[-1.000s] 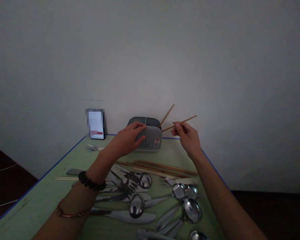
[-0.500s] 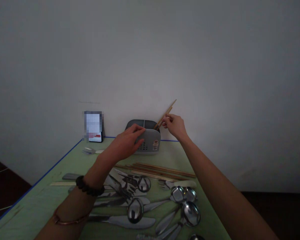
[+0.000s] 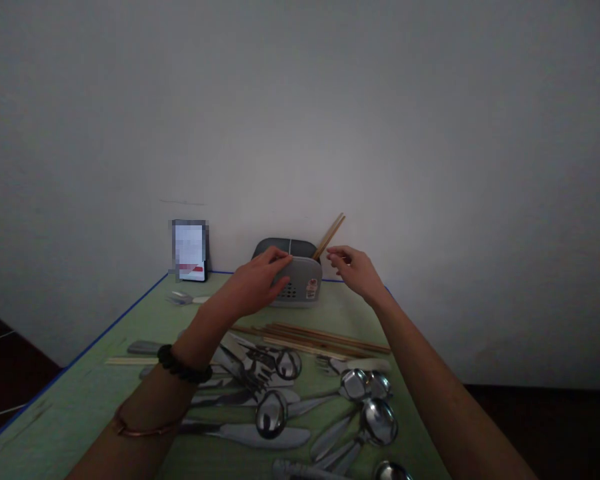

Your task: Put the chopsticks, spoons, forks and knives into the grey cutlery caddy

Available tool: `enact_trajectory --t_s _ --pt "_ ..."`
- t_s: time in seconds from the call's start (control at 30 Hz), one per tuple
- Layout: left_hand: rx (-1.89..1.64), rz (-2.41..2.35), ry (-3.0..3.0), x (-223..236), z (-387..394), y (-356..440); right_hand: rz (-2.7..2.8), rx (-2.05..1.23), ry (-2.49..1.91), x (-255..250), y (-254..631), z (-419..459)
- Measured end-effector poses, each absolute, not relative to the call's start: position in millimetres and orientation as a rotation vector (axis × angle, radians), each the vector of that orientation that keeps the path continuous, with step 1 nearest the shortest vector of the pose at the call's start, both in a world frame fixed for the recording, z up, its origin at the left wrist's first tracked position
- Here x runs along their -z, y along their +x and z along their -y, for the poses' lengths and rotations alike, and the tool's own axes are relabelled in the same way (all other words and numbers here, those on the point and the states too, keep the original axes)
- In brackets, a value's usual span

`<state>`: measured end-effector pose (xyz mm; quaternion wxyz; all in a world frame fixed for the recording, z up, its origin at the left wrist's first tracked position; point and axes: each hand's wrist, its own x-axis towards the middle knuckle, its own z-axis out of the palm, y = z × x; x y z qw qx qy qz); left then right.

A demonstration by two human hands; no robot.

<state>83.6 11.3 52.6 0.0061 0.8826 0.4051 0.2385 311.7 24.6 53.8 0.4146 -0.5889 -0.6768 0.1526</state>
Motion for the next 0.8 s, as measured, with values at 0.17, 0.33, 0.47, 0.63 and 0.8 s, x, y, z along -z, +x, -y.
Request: enact_trajectory --t_s 0.17,0.33,0.47,0.63,0.8 --pt "-0.777 -1.223 2.766 -50.6 -14.0 82.0 1.775 -0.558 -1.423 -52.3 320.6 8.1" --pt "-0.773 -1.175 2.799 -51.7 -13.6 78.8 2.243 -0.610 -1.585 -51.5 319.6 28.1" --pt "-0.876 -1.243 2.798 -59.0 -7.7 77.8 2.475 -0.707 -1.805 -36.0 303.6 33.1" --pt "-0.344 -1.144 2.755 -60.4 -4.8 78.0 2.655 -0.617 -1.933 -17.6 284.1 30.2" --pt "0.389 -1.336 2.488 -38.6 -11.3 78.1 2.637 -0.593 -1.945 -17.6 280.8 29.4"
